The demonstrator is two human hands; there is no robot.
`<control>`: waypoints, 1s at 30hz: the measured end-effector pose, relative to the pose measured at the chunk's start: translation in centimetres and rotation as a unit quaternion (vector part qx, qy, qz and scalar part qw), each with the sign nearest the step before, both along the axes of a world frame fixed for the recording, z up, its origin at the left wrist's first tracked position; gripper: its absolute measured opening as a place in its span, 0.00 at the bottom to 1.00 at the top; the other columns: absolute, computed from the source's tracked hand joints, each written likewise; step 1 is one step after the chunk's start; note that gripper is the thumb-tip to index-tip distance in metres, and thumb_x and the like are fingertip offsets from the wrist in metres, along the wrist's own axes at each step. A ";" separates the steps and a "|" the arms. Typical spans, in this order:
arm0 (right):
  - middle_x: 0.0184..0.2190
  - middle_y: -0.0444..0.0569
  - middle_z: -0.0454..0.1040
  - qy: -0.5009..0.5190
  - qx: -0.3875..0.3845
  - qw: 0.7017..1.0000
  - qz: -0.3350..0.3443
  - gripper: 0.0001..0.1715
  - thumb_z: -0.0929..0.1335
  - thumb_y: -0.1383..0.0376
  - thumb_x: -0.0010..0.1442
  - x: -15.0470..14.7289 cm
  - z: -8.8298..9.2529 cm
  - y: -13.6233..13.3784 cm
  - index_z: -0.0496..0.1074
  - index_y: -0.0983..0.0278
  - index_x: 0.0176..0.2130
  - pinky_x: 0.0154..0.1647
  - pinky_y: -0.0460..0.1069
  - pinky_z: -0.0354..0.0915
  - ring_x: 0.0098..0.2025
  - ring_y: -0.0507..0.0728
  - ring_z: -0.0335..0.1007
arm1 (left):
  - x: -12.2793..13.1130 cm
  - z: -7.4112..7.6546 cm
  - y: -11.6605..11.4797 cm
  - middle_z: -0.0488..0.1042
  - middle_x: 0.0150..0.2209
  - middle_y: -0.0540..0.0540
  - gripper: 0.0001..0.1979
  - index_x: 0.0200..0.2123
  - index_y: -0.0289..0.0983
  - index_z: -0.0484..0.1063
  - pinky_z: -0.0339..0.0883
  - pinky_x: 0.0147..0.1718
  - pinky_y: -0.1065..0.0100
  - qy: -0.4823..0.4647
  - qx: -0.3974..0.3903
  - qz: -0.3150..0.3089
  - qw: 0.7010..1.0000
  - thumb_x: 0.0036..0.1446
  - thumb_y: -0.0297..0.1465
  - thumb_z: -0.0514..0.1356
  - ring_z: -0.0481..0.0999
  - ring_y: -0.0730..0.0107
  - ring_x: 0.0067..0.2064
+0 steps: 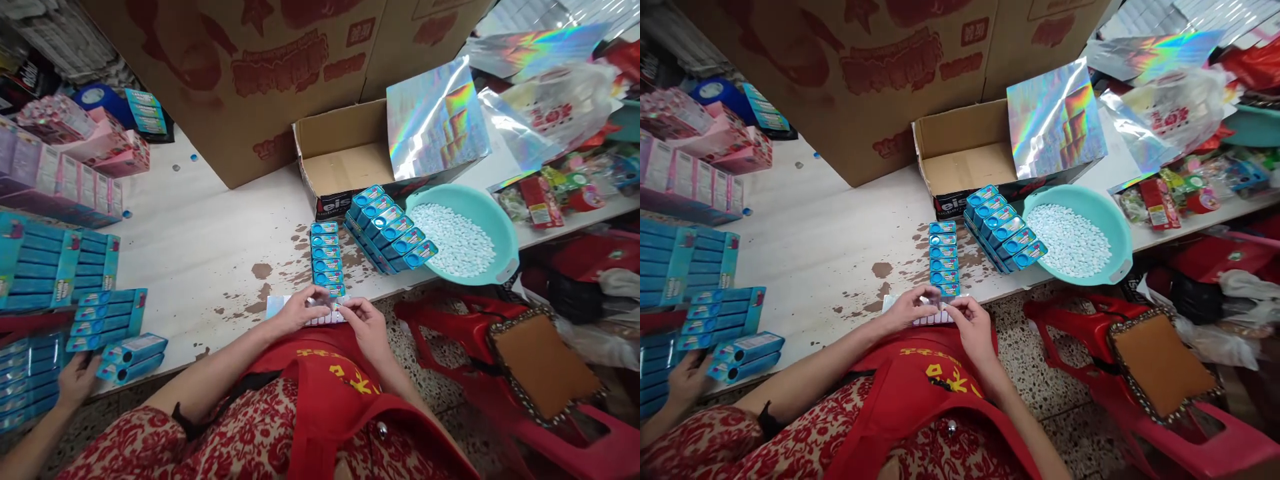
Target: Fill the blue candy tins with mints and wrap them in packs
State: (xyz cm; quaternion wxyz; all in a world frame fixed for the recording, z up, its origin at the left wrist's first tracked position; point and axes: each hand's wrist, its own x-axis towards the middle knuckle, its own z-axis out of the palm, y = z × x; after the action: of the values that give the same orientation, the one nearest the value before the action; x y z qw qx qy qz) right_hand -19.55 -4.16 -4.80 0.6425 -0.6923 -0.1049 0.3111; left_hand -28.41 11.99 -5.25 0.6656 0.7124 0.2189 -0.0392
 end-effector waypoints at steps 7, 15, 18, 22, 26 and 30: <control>0.28 0.46 0.71 -0.092 -0.084 0.991 -0.053 0.17 0.71 0.52 0.52 -0.4 -3.4 1.3 0.75 0.63 0.28 0.33 0.49 0.65 0.29 0.53 0.66 | -0.3 -1.9 -0.1 0.66 0.21 0.53 0.12 0.27 0.35 0.68 0.56 0.25 0.71 0.087 -0.053 0.031 0.994 0.47 0.39 0.60 0.63 0.75 0.24; 0.38 0.52 0.66 -0.164 -0.139 0.973 -0.085 0.14 0.70 0.54 0.53 -0.1 -6.1 2.9 0.76 0.63 0.29 0.46 0.55 0.63 0.45 0.60 0.64 | 0.8 -2.7 0.8 0.65 0.24 0.53 0.05 0.31 0.37 0.64 0.58 0.29 0.72 0.065 0.059 0.070 0.994 0.51 0.32 0.56 0.65 0.73 0.28; 0.40 0.54 0.65 -0.181 -0.154 0.967 -0.091 0.14 0.69 0.54 0.54 0.0 -6.5 3.2 0.75 0.63 0.29 0.49 0.58 0.61 0.47 0.63 0.63 | 1.1 -3.1 0.9 0.65 0.24 0.53 0.03 0.30 0.38 0.62 0.58 0.29 0.71 0.066 0.088 0.067 0.992 0.51 0.31 0.55 0.65 0.72 0.28; 0.42 0.55 0.66 -0.228 -0.160 0.958 -0.072 0.13 0.67 0.56 0.58 0.0 -5.8 3.0 0.74 0.62 0.31 0.52 0.59 0.59 0.50 0.63 0.62 | 0.9 -2.8 1.2 0.66 0.25 0.53 0.04 0.32 0.38 0.64 0.60 0.28 0.71 0.068 0.090 0.043 0.993 0.53 0.32 0.54 0.66 0.71 0.28; 0.46 0.53 0.72 -0.358 -0.128 0.924 0.041 0.09 0.64 0.60 0.63 -0.5 -4.7 1.9 0.71 0.60 0.34 0.55 0.59 0.57 0.54 0.62 0.61 | -0.2 -2.0 1.5 0.74 0.34 0.49 0.13 0.45 0.38 0.69 0.65 0.36 0.69 0.063 0.164 -0.049 0.983 0.58 0.32 0.51 0.72 0.68 0.35; 0.50 0.50 0.74 -0.418 -0.123 0.889 0.140 0.07 0.62 0.65 0.65 -1.1 -4.4 1.1 0.68 0.60 0.36 0.56 0.59 0.55 0.61 0.62 0.55 | -1.4 -1.3 1.3 0.74 0.49 0.43 0.21 0.57 0.41 0.65 0.64 0.48 0.64 0.061 0.313 -0.177 0.931 0.61 0.28 0.49 0.73 0.62 0.48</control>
State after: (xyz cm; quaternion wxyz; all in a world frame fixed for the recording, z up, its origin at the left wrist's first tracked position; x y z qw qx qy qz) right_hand -20.62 -3.06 -9.23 0.3984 -0.8103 -0.4203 0.0899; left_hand -29.82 13.32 -6.59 0.3765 0.9080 0.1309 -0.1293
